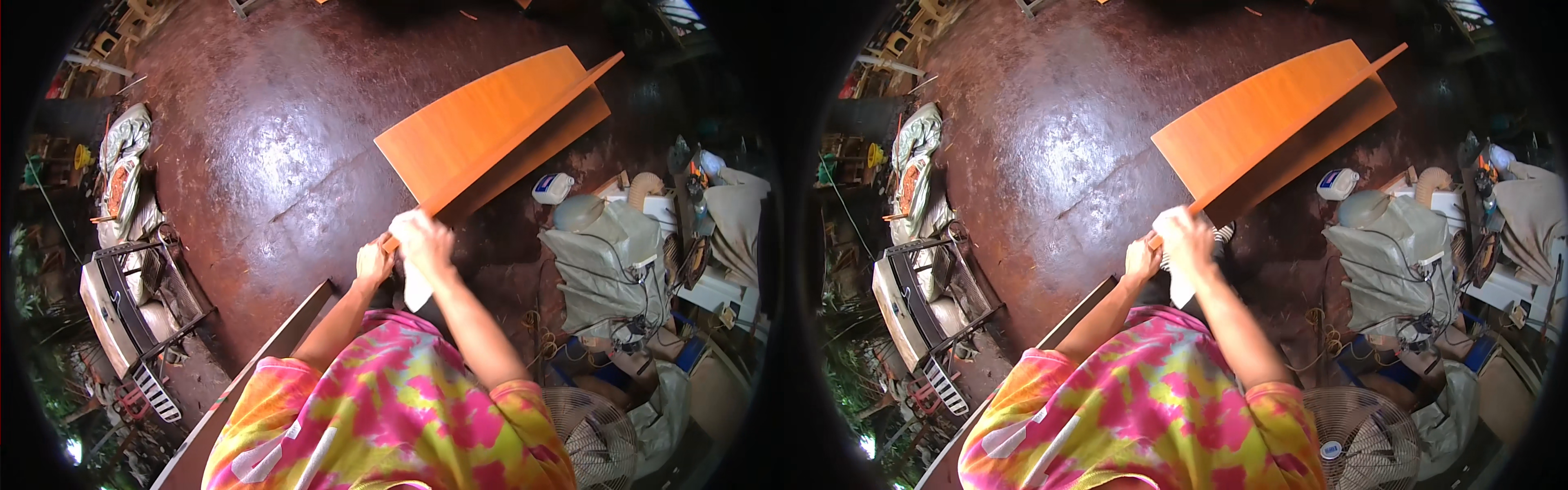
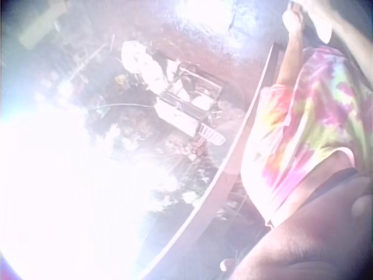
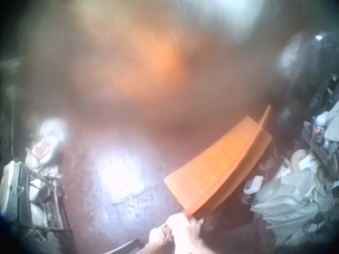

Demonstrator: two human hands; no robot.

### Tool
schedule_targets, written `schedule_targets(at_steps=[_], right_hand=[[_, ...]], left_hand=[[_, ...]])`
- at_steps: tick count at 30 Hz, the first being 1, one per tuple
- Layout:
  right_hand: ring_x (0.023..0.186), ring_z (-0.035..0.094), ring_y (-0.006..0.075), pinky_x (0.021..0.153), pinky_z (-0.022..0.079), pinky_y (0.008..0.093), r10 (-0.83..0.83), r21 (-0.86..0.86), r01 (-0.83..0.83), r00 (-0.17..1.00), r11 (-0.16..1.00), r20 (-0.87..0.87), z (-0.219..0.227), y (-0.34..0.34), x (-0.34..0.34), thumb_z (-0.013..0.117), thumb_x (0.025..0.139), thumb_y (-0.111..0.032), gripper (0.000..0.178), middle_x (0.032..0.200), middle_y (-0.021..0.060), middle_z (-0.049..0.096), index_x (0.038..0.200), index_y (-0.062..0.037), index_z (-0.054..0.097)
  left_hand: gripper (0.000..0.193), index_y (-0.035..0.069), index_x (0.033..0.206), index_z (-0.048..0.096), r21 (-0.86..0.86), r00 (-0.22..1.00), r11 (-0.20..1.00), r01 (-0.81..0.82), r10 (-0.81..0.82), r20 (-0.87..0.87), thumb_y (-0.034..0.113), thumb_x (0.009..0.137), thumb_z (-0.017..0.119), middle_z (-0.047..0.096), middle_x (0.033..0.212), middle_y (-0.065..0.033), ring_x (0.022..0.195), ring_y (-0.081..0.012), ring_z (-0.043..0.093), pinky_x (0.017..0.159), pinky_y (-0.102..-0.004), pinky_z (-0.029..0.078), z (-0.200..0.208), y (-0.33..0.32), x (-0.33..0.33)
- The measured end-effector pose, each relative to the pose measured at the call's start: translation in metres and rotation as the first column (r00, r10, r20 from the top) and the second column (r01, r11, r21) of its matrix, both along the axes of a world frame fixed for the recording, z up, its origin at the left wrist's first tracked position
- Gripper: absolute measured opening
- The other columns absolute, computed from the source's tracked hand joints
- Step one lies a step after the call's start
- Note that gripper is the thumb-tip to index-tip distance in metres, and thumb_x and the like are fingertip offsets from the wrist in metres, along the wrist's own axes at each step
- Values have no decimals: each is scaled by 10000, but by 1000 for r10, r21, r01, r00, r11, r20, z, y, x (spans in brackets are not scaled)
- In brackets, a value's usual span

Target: The person applies glue from a container onto a cloth and wipes it along the edge of a wooden board. Then, the person uses a handheld router to trim the edge of a different wooden board on a table.

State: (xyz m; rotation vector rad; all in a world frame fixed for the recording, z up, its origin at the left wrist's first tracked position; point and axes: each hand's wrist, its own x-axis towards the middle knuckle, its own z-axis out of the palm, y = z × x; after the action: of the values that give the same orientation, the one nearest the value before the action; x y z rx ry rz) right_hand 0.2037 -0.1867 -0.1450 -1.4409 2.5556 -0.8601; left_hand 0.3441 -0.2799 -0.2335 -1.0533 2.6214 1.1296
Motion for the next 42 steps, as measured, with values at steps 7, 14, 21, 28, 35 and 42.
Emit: schedule_targets(at_steps=[7,14,21,28,35,42], right_hand=[[776,724,280,674,584,440,11,113,-6,999,994,-46,15,-7,19,728,799,-86,198,998,20,707,968,-178,771],[804,713,298,654,585,477,-114,-177,106,993,979,-33,6,0,-41,695,826,-109,129,1003,34,665,929,-181,723],[807,725,250,692,568,440,72,-151,-88,992,985,-108,-4,2,-11,750,817,-168,145,1066,-25,697,955,-211,746],[775,713,256,659,598,460,40,-77,-44,998,996,-56,-5,1,25,727,791,-155,130,1022,-12,678,911,-201,745],[752,714,297,596,556,457,-236,-264,217,971,940,-42,-3,1,-79,727,795,-173,141,996,64,690,932,-189,757],[776,716,302,614,582,474,41,-124,-39,999,992,14,-11,9,30,763,785,-154,180,1067,34,641,959,-201,752]], left_hand=[[387,104,1291,673,-5,989,1000,16,-15,148,205,919,648,750,1116,-210,998,-434,721,881,-518,573,-19,-1,11],[334,77,1276,678,-48,995,998,-31,26,-99,232,985,622,753,1081,-223,969,-426,731,849,-508,583,7,11,-13],[300,80,1217,687,-60,999,997,38,-36,26,197,949,618,747,1071,-236,984,-439,723,856,-517,580,-19,4,4],[242,69,1036,740,-91,998,996,26,-31,-48,252,899,658,730,992,-267,935,-462,720,826,-522,583,-17,11,5],[317,86,1259,692,-36,997,997,-63,65,48,287,1024,625,751,1056,-232,971,-444,721,847,-521,575,19,12,-15],[341,109,1269,685,-42,992,993,114,-111,60,300,992,632,752,1076,-222,998,-446,716,883,-515,570,6,11,1]])
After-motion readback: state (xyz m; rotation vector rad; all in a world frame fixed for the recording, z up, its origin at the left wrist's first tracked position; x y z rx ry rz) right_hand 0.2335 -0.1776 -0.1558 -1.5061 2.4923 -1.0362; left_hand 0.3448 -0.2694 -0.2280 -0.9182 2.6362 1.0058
